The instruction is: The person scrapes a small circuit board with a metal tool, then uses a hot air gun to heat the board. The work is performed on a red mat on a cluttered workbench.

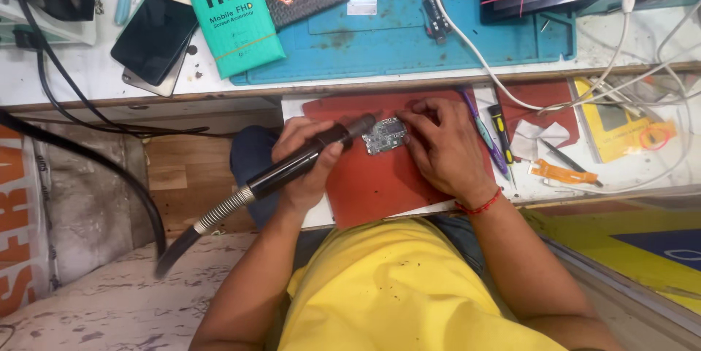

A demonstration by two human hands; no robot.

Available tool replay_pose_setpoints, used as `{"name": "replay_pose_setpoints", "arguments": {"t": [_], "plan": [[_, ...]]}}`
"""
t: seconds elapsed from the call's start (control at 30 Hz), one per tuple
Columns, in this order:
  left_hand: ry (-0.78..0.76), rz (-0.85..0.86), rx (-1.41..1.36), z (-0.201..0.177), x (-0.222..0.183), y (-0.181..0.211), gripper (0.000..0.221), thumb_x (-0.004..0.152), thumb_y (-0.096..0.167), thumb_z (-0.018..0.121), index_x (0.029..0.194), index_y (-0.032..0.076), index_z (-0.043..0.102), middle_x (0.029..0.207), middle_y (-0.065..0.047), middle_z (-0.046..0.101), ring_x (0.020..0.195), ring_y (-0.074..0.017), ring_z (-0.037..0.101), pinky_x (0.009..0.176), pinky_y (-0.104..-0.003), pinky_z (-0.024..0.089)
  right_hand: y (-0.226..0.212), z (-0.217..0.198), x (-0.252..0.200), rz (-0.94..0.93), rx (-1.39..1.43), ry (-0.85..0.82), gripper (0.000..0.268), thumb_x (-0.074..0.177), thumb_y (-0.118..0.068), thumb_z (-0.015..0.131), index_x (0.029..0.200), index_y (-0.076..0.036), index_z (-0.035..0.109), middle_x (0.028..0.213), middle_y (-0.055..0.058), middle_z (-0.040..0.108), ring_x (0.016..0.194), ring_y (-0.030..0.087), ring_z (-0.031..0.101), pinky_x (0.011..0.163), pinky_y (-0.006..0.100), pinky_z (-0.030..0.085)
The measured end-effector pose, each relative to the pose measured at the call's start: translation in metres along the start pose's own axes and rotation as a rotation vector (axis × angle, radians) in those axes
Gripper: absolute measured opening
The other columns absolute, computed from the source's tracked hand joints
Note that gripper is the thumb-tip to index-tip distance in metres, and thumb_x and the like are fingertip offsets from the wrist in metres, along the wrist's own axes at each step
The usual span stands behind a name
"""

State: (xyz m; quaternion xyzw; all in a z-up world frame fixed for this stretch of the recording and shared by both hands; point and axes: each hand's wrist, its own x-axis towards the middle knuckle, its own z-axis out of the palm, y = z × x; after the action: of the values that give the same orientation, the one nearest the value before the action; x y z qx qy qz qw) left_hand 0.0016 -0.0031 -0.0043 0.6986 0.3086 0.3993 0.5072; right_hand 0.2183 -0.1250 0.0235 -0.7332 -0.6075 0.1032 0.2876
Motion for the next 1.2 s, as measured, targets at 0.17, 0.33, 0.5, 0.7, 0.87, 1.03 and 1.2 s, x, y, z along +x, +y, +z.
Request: {"name": "replay_pose_setpoints", "arguments": {"t": [0.17, 0.33, 0.5, 0.7, 0.87, 1.03, 1.2], "plan": [[-0.058, 0.098, 0.014, 0.0035, -0.0025, 0.0007, 0.041, 0.094, 0.039, 0.077, 0.111, 0.002, 0.072, 0.100, -0.009, 0.068, 0.093, -0.0219, 0.067, 0.085, -0.034, 0.055, 0.0008, -0.0024, -0.0040, -0.026, -0.017, -0.010, 0.039, 0.088, -0.009, 0.074, 0.127, -0.012, 0.070, 0.124, 0.011, 0.059, 0.113, 0.035, 0.054, 0.097, 0.045, 0.046], [-0.125, 0.202, 0.031, 0.0005, -0.0009, -0.0008, 0.038, 0.094, 0.038, 0.076, 0.110, 0.004, 0.072, 0.099, -0.008, 0.068, 0.097, -0.0222, 0.065, 0.088, -0.035, 0.054, 0.0011, 0.0008, -0.0021, 0.009, -0.005, -0.005, 0.039, 0.089, -0.009, 0.073, 0.127, -0.011, 0.070, 0.124, 0.011, 0.060, 0.112, 0.035, 0.053, 0.097, 0.045, 0.046], [-0.132, 0.196, -0.012, -0.0010, 0.0016, -0.0008, 0.035, 0.094, 0.036, 0.075, 0.109, 0.004, 0.073, 0.097, -0.009, 0.070, 0.094, -0.0216, 0.065, 0.085, -0.034, 0.054, 0.0021, 0.0031, -0.0002, 0.026, 0.004, 0.022, 0.038, 0.090, -0.008, 0.073, 0.128, -0.011, 0.070, 0.123, 0.011, 0.059, 0.115, 0.035, 0.054, 0.099, 0.044, 0.046], [-0.145, 0.255, -0.019, -0.0006, 0.0033, 0.0002, 0.033, 0.095, 0.034, 0.074, 0.107, 0.003, 0.071, 0.096, -0.009, 0.068, 0.095, -0.0229, 0.064, 0.089, -0.035, 0.052, 0.0008, 0.0030, 0.0000, 0.037, -0.012, -0.001, 0.038, 0.089, -0.008, 0.073, 0.127, -0.011, 0.070, 0.121, 0.011, 0.060, 0.112, 0.035, 0.053, 0.097, 0.044, 0.047], [-0.057, 0.142, -0.031, -0.0002, -0.0002, -0.0020, 0.033, 0.094, 0.034, 0.075, 0.107, 0.003, 0.073, 0.097, -0.010, 0.068, 0.091, -0.0213, 0.065, 0.084, -0.033, 0.054, 0.0007, 0.0028, -0.0002, 0.024, -0.018, -0.002, 0.037, 0.090, -0.009, 0.073, 0.127, -0.011, 0.070, 0.122, 0.012, 0.059, 0.114, 0.035, 0.053, 0.098, 0.044, 0.047], [-0.104, 0.173, -0.035, 0.0016, -0.0024, -0.0018, 0.033, 0.092, 0.034, 0.075, 0.104, 0.003, 0.074, 0.093, -0.008, 0.069, 0.087, -0.0196, 0.066, 0.080, -0.032, 0.053, 0.0010, 0.0023, -0.0025, 0.028, -0.037, -0.011, 0.037, 0.090, -0.010, 0.074, 0.127, -0.009, 0.070, 0.122, 0.012, 0.059, 0.114, 0.035, 0.053, 0.098, 0.044, 0.047], [-0.190, 0.262, -0.015, -0.0003, 0.0011, 0.0009, 0.033, 0.092, 0.034, 0.075, 0.103, 0.003, 0.074, 0.093, -0.008, 0.069, 0.092, -0.0206, 0.066, 0.082, -0.033, 0.053, 0.0011, 0.0032, -0.0014, 0.016, -0.027, -0.001, 0.035, 0.091, -0.009, 0.073, 0.126, -0.009, 0.070, 0.122, 0.012, 0.059, 0.114, 0.035, 0.053, 0.099, 0.044, 0.046]]}}
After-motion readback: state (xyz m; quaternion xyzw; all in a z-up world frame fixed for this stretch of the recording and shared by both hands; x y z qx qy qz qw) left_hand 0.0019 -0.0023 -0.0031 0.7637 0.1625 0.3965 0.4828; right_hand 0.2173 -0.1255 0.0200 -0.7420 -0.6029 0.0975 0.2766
